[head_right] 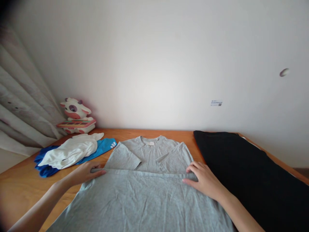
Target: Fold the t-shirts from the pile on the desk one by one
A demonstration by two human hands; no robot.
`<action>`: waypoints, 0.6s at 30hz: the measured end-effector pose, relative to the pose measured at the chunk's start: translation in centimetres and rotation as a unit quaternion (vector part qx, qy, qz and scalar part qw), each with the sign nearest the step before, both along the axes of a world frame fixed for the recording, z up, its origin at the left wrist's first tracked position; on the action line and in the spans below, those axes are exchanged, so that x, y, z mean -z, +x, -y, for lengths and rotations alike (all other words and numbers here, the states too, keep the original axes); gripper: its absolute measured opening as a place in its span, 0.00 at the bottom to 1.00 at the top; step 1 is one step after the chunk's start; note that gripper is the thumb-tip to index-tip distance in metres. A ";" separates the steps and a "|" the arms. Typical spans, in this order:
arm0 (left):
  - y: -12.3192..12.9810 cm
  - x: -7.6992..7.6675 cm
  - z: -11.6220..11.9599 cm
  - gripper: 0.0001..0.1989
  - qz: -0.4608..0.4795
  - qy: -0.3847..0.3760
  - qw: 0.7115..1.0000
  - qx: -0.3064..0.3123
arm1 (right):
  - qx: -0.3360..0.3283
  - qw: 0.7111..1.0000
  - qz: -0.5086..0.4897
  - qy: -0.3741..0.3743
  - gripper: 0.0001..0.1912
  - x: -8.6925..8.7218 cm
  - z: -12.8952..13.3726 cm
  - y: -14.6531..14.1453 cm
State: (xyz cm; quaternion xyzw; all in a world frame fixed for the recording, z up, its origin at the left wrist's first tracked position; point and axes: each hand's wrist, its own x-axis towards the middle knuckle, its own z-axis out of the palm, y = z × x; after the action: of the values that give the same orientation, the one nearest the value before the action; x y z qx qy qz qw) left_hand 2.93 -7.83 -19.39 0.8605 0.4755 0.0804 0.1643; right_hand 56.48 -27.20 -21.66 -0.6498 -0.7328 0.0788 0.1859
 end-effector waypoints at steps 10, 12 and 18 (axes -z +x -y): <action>-1.2 1.5 0.5 0.19 0.048 0.144 0.988 -0.028 | 0.139 0.981 0.085 0.102 0.24 3.0 -1.8 -1.3; 1.9 0.2 3.1 0.16 0.065 0.206 0.976 0.021 | 0.097 0.982 0.063 0.147 0.21 2.7 -1.3 -4.0; 14.6 -1.8 13.3 0.33 0.012 0.129 0.942 0.309 | -0.129 0.988 0.051 0.073 0.32 3.0 0.6 -14.0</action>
State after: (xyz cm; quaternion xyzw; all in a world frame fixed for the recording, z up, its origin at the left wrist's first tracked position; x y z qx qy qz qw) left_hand 17.54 -21.13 -17.55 0.9779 0.1697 0.0968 0.0747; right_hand 42.46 -27.82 -24.64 -0.5373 -0.8229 0.0152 0.1840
